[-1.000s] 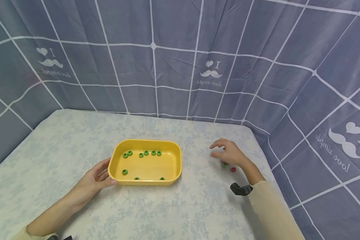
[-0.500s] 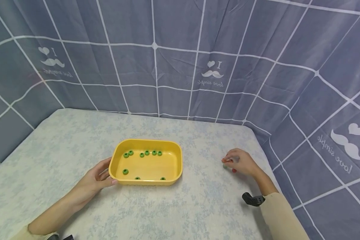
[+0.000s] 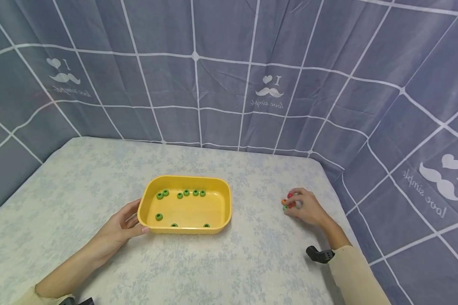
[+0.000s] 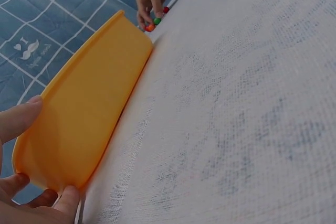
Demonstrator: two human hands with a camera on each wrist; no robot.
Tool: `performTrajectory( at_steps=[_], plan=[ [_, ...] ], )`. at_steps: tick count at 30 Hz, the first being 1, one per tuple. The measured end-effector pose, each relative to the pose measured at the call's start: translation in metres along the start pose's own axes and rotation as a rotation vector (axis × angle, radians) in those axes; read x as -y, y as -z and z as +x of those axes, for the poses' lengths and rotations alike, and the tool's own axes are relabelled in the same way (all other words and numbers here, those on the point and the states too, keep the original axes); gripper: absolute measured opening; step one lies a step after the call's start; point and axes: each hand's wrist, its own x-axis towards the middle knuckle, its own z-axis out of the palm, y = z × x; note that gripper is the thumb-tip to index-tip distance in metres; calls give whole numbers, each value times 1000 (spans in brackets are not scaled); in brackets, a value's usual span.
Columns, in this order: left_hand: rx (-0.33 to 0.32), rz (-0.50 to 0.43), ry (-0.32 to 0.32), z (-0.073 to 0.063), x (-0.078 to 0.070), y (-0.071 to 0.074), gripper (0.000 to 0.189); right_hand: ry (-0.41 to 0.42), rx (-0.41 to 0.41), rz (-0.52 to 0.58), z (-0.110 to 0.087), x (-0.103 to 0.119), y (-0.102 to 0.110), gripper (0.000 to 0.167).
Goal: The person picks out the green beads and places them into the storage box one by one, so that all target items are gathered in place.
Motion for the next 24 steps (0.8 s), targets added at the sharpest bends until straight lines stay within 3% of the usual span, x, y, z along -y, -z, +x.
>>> performTrajectory(
  at_steps=[19, 24],
  plan=[
    [5, 7, -11, 0, 0, 0, 92, 64, -9, 16, 20, 16, 3, 14],
    [7, 11, -13, 1, 1, 0, 91, 18, 9, 51, 29, 26, 4, 12]
  ],
)
